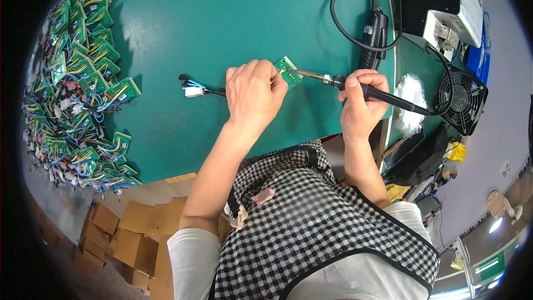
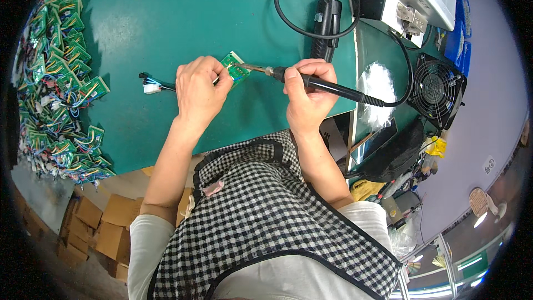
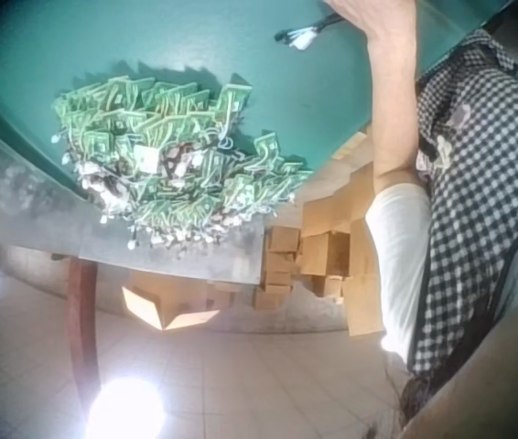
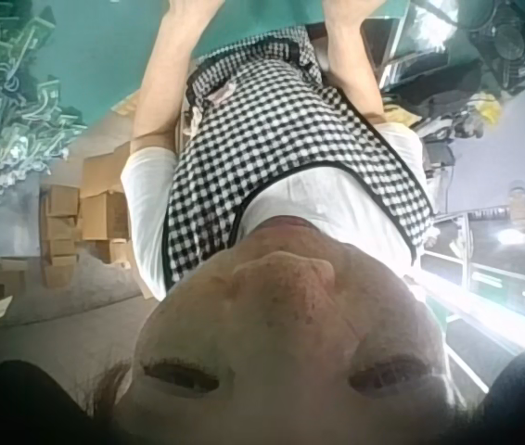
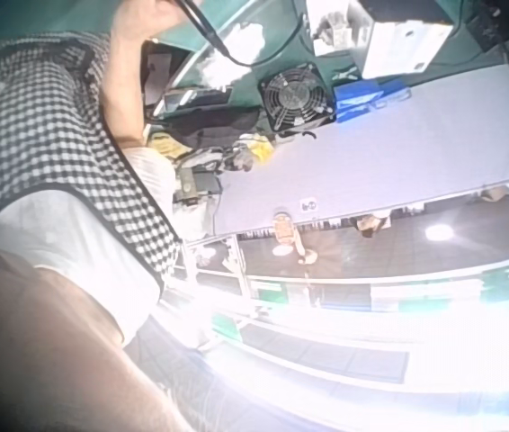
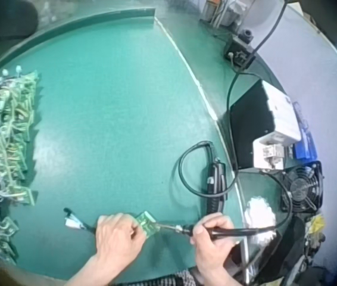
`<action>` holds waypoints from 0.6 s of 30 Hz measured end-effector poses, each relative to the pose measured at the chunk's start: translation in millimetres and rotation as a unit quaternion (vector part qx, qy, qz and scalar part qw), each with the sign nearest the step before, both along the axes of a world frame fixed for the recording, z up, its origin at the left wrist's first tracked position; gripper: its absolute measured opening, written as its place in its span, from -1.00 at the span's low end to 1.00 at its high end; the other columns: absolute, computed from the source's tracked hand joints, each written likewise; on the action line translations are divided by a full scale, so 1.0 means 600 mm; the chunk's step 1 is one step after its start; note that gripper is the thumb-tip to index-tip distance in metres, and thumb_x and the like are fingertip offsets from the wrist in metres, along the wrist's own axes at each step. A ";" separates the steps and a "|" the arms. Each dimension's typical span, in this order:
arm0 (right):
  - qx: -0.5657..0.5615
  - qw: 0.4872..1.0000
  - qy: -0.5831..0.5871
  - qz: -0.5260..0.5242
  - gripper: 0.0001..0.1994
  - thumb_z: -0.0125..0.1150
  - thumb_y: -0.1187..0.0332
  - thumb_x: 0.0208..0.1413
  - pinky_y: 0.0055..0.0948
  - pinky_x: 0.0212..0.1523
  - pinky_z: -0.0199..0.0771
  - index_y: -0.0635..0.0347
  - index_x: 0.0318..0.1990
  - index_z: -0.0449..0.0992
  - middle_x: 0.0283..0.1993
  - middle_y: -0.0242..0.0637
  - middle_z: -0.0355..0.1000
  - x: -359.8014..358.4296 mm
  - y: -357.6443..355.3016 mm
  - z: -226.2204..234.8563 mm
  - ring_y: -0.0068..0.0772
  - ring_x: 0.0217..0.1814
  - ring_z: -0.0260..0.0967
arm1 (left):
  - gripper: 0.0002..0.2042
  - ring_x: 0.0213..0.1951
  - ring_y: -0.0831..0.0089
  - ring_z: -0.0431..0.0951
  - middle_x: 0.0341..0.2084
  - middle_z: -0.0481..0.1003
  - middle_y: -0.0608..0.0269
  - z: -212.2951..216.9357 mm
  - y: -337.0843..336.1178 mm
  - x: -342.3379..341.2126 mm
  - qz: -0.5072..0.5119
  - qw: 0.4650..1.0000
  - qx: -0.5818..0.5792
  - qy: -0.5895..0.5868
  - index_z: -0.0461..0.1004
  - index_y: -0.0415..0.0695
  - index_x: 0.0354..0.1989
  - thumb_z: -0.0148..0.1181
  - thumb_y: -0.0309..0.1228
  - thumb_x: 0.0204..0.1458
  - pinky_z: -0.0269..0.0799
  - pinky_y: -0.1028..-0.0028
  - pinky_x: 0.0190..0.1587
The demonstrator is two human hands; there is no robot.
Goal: The person uses a soldering iron to apply solder to a small green circuit board. They then use a utility knife to scrape the tip of the soldering iron before resuming soldering on the board. The workspace contains a pile of similar circuit boards and various tools.
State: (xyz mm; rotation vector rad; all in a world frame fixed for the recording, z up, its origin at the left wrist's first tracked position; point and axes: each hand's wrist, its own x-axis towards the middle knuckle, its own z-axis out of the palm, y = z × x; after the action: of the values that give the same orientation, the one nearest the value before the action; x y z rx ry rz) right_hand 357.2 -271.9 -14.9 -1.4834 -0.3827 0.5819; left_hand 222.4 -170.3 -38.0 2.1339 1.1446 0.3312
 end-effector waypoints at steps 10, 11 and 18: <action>0.001 1.000 -0.001 0.006 -0.80 0.15 0.64 -0.11 -0.70 -0.63 0.24 0.25 -0.42 0.23 -0.38 -0.25 0.29 -0.003 0.001 -0.003 -0.66 -0.62 0.20 | -0.89 -0.60 0.31 0.38 -0.74 0.35 0.27 0.000 -0.001 0.001 0.000 1.000 0.006 0.000 0.31 -0.14 -0.71 0.13 -0.54 -0.32 0.19 0.35 -0.38; 0.002 1.000 0.002 0.004 -0.80 0.15 0.64 -0.11 -0.70 -0.63 0.24 0.25 -0.42 0.23 -0.38 -0.25 0.29 -0.004 0.001 -0.003 -0.66 -0.62 0.20 | -0.89 -0.60 0.31 0.38 -0.74 0.35 0.27 0.000 0.000 0.001 -0.001 1.000 0.006 0.002 0.31 -0.14 -0.71 0.13 -0.54 -0.32 0.19 0.35 -0.38; -0.007 1.000 -0.005 0.003 -0.81 0.15 0.64 -0.11 -0.70 -0.64 0.24 0.26 -0.42 0.24 -0.39 -0.25 0.29 -0.003 0.004 -0.001 -0.66 -0.63 0.20 | -0.90 -0.61 0.31 0.37 -0.74 0.35 0.26 -0.001 0.000 0.000 -0.004 1.000 0.009 0.001 0.32 -0.15 -0.71 0.13 -0.54 -0.32 0.19 0.35 -0.38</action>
State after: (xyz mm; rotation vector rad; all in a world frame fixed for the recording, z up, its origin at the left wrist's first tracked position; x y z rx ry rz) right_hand 355.5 -269.7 -15.6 -1.4998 -0.3910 0.5831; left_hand 222.6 -170.6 -38.5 2.1550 1.1386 0.3366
